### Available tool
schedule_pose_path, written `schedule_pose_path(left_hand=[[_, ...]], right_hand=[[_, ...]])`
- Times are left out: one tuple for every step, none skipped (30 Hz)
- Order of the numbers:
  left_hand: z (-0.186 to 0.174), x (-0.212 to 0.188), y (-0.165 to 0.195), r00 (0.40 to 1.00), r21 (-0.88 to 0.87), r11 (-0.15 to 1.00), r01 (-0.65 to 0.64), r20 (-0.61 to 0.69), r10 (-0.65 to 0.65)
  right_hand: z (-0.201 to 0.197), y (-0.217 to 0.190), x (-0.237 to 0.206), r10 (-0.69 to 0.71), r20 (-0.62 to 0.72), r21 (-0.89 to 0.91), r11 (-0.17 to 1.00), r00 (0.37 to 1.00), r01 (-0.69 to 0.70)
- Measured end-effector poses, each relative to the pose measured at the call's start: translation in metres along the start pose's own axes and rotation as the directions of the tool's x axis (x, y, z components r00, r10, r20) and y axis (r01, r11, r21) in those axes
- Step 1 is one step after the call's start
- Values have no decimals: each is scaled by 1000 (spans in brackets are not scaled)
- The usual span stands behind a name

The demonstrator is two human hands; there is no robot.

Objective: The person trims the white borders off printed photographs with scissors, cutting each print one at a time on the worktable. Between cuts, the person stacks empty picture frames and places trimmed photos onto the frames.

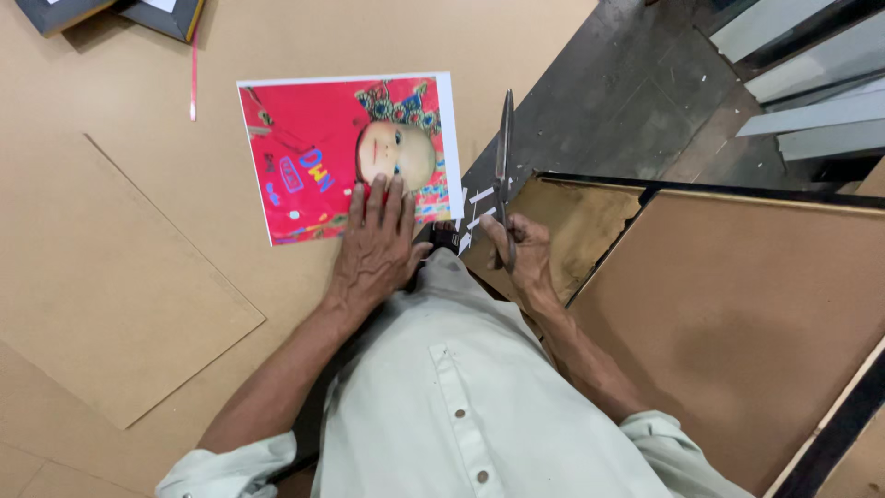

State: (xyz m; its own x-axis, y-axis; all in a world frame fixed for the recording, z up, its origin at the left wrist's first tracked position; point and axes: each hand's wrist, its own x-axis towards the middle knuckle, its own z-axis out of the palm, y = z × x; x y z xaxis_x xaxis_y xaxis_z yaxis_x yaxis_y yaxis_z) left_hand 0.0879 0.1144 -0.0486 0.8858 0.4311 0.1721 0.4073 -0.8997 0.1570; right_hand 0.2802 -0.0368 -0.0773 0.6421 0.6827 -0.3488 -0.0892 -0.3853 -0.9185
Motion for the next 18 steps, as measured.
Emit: schedule_pose_path(left_hand=[[1, -7, 3, 1000, -4, 1000, -1, 20, 1], [2, -15, 6, 1000, 35, 999, -25, 20, 25], [4, -23, 9, 999, 68, 996, -49, 22, 48], [7, -27, 12, 997, 101, 992, -71, 17, 69], [11, -29, 14, 997, 58, 995, -75, -13, 76], [14, -31, 14, 996, 20, 997, -75, -41, 75], [17, -32, 12, 996, -12, 998, -65, -64, 64], [19, -33, 9, 995, -17, 998, -67, -72, 66], [21, -31, 6, 995, -16, 998, -66, -82, 64], [21, -30, 0, 994, -14, 998, -67, -92, 65], [19, -29, -8, 993, -5, 999, -45, -106, 45], [17, -25, -14, 992, -6, 999, -33, -124, 32], [16, -20, -18, 989, -16, 999, -31, -145, 29], [15, -15, -23, 988, -5, 1000, -24, -154, 23], [14, -9, -28, 986, 2, 1000, -21, -164, 21], [14, -4, -32, 984, 11, 1000, -18, -176, 20], [16, 2, -34, 982, 20, 1000, -21, -189, 24], [18, 6, -37, 979, 33, 999, -21, -201, 27]], right_hand=[[-8, 0, -4, -23, 52, -3, 1000, 998, 24], [-14, 2, -10, -36, 103, -7, 999, 994, 37], [-18, 6, -15, -10, 113, -7, 1000, 993, 10], [-23, 10, -20, 11, 124, -10, 1000, 992, -10], [-27, 14, -23, 25, 137, -15, 1000, 990, -23], [-29, 19, -26, 42, 137, -10, 999, 990, -41], [-31, 24, -28, 60, 149, -4, 998, 987, -61], [-30, 28, -30, 76, 173, 4, 997, 982, -78], [-30, 31, -31, 69, 188, -14, 998, 980, -67], [-30, 34, -32, 60, 202, -31, 998, 978, -55], [-29, 36, -33, 54, 208, -49, 998, 977, -45], [-29, 37, -34, 63, 232, -34, 998, 971, -57], [-29, 37, -34, 74, 243, -23, 997, 967, -70], [-31, 36, -35, 86, 245, -16, 996, 966, -85], [-33, 34, -36, 127, 258, -75, 991, 958, -112], [-34, 33, -36, 167, 268, -131, 982, 949, -136], [-34, 31, -36, 207, 278, -185, 970, 938, -159], [-34, 30, -35, 190, 315, -168, 976, 930, -142]])
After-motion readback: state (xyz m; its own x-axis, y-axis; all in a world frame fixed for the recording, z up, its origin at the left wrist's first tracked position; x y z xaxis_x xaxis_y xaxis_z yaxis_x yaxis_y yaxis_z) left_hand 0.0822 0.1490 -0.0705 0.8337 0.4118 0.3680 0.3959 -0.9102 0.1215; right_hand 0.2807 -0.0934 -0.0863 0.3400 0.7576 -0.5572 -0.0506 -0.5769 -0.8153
